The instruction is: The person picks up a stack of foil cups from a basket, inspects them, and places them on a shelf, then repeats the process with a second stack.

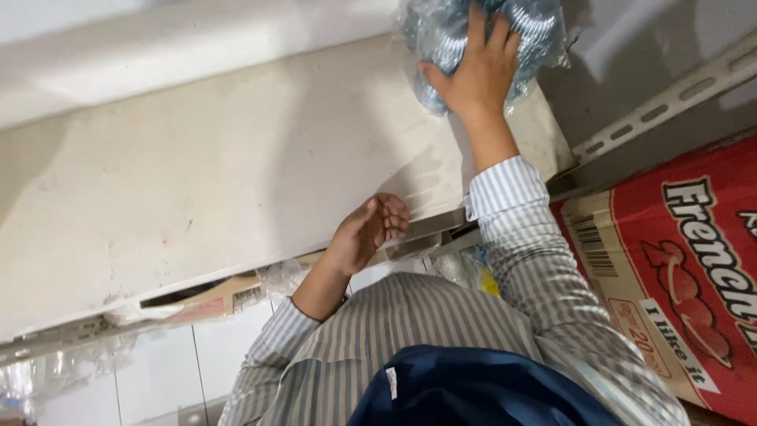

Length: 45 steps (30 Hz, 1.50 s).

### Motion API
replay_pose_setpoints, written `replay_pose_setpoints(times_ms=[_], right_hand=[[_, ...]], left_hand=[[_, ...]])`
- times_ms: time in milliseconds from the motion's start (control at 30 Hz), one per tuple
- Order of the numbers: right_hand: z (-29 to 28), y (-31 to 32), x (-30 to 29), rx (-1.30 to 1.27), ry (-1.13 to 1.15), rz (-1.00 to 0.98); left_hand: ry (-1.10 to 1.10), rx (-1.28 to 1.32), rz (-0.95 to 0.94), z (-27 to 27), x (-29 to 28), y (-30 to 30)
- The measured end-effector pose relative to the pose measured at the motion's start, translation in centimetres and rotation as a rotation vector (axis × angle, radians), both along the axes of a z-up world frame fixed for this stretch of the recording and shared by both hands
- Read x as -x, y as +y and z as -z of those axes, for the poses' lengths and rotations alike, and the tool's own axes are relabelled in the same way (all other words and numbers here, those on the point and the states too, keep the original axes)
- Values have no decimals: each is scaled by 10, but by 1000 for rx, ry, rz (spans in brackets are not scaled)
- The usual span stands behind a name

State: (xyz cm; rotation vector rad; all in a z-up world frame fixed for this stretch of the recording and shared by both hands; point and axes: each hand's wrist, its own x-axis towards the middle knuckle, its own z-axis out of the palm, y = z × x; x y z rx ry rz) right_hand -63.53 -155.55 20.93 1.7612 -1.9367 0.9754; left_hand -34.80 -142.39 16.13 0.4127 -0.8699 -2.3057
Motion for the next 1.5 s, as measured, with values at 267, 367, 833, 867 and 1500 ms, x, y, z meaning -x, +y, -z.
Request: replay_pose_setpoints(times_ms=[267,367,833,867,1500], right_hand=[[3,3,3,-47,24,29],[-4,33,-10,129,22,-51],[29,232,-159,147,-481,-540],[28,240,-163,118,-521,-593],[55,414,-268,-541,-824,-1593]], left_hand=[[-22,22,49,-2,-20,10],[-110,-3,1,-8,-43,16],[-187,69,-316,30,-151,61],[-190,135,-369,33,-154,66],[-870,37,-1308,49,-196,457]])
